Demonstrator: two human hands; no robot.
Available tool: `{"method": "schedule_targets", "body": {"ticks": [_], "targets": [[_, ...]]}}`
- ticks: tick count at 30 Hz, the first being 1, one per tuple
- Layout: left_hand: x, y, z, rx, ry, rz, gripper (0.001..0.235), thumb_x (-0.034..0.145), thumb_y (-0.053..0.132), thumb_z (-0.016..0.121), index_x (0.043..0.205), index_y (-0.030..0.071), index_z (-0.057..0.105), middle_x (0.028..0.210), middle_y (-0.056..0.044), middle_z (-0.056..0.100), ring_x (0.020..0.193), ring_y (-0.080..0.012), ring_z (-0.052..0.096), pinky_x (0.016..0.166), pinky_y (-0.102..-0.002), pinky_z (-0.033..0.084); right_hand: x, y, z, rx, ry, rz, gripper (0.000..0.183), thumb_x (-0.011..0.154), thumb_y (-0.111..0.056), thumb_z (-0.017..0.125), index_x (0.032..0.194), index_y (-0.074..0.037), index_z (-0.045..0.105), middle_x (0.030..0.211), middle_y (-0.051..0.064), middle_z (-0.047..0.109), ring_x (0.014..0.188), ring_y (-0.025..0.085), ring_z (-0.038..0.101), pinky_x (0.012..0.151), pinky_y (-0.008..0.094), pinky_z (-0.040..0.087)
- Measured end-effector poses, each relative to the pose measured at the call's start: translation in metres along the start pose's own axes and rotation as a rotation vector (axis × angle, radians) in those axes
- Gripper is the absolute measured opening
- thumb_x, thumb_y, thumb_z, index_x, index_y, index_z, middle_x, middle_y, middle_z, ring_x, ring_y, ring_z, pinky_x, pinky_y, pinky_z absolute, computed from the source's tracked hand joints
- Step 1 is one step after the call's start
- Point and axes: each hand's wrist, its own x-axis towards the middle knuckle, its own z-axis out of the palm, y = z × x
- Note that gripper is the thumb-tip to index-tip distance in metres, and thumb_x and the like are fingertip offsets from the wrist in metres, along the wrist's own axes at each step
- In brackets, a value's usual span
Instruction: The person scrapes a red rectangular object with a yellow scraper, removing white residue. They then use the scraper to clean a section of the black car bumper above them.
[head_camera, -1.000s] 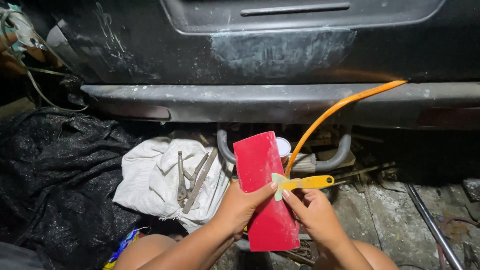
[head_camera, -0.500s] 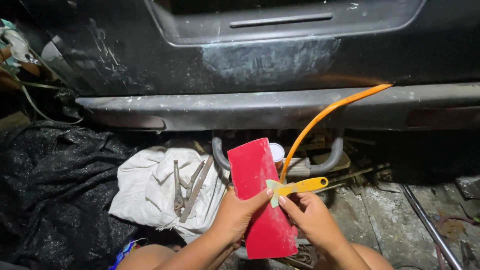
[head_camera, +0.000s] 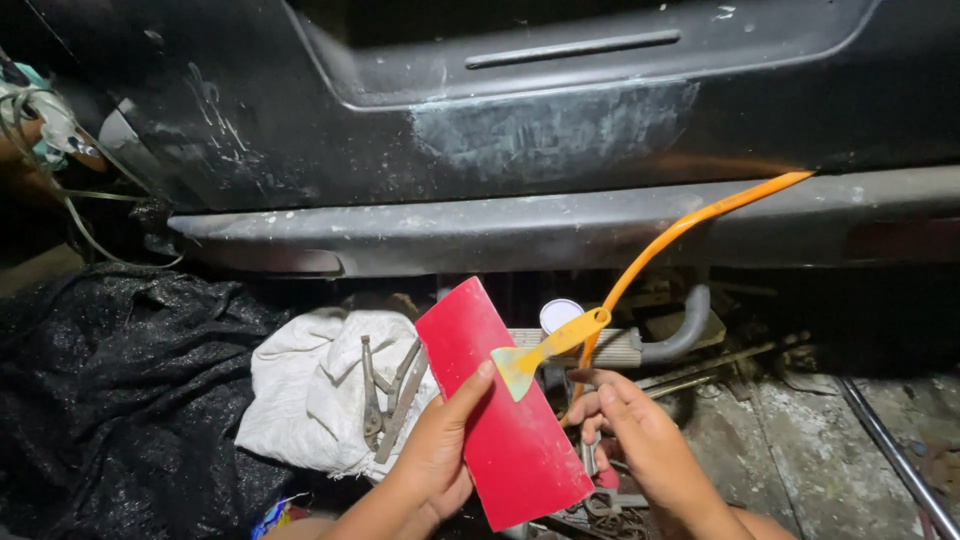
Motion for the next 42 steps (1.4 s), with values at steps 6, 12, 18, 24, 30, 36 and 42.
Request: {"method": "schedule_targets", "body": {"ticks": [6,12,18,24,30,36,42], "targets": [[0.002,0.01,-0.006,-0.006,0.014,-0.003,0.039,0.084,0.025,0.072,0.114,0.0,0.069,0.096,-0.021,0.073,0.082,-0.0327,0.069,0.079,-0.046,0.058,0.001,-0.008,0.017,0.114,0.048,-0.031,0.039,0.102,-0.026,0.049,0.127,0.0,0.063,0.089,0.017,0.066,0.061,0.015,0.052,0.045,0.027,0.043],[-0.008,0.022,0.001,0.215,0.051,-0.024,0.036,0.088,0.021,0.068,0.115,-0.004,0.069,0.098,-0.025,0.075,0.081,-0.0349,0.071,0.076,-0.045,0.059,0.017,0.003,0.019,0.351,0.066,-0.102,0.045,0.103,-0.032,0.049,0.131,0.0,0.062,0.08,0.012,0.052,0.064,0.016,0.048,0.045,0.024,0.035],[0.0,0.024,-0.006,0.682,0.042,0.087,0.035,0.092,0.028,0.065,0.112,0.001,0.076,0.101,-0.015,0.082,0.083,-0.025,0.077,0.073,-0.034,0.06,0.031,0.013,0.022,0.308,-0.015,-0.097,0.029,0.103,-0.022,0.054,0.114,0.002,0.066,0.065,0.004,0.037,0.058,0.012,0.036,0.047,0.026,0.03],[0.003,0.028,-0.003,0.819,0.091,0.146,0.034,0.091,0.033,0.064,0.107,0.006,0.078,0.099,-0.008,0.084,0.085,-0.0205,0.078,0.075,-0.032,0.059,0.025,0.003,0.022,-0.11,0.067,-0.309,0.028,0.101,-0.022,0.057,0.109,-0.001,0.075,0.07,0.005,0.057,0.06,0.012,0.05,0.054,0.026,0.043],[0.002,0.024,0.006,0.669,0.097,0.12,0.034,0.089,0.029,0.067,0.106,0.001,0.076,0.098,-0.013,0.081,0.083,-0.0243,0.076,0.075,-0.035,0.059,0.02,0.0,0.012,-0.057,0.182,-0.355,0.033,0.104,-0.022,0.052,0.106,0.003,0.073,0.074,0.008,0.059,0.058,0.012,0.052,0.047,0.023,0.044],[-0.001,0.019,0.013,0.595,0.031,0.018,0.034,0.091,0.028,0.067,0.109,-0.001,0.072,0.099,-0.016,0.079,0.083,-0.027,0.074,0.074,-0.036,0.059,0.016,0.002,-0.003,0.066,0.205,-0.27,0.028,0.105,-0.02,0.053,0.108,0.002,0.07,0.068,0.008,0.054,0.057,0.013,0.047,0.046,0.025,0.039],[-0.003,0.015,0.016,0.713,0.016,0.029,0.038,0.092,0.038,0.063,0.106,0.004,0.071,0.096,-0.012,0.078,0.081,-0.0247,0.075,0.074,-0.034,0.057,0.004,-0.005,-0.017,-0.123,0.195,-0.331,0.028,0.105,-0.022,0.052,0.104,-0.001,0.071,0.07,0.007,0.059,0.058,0.013,0.051,0.049,0.025,0.043]]}}
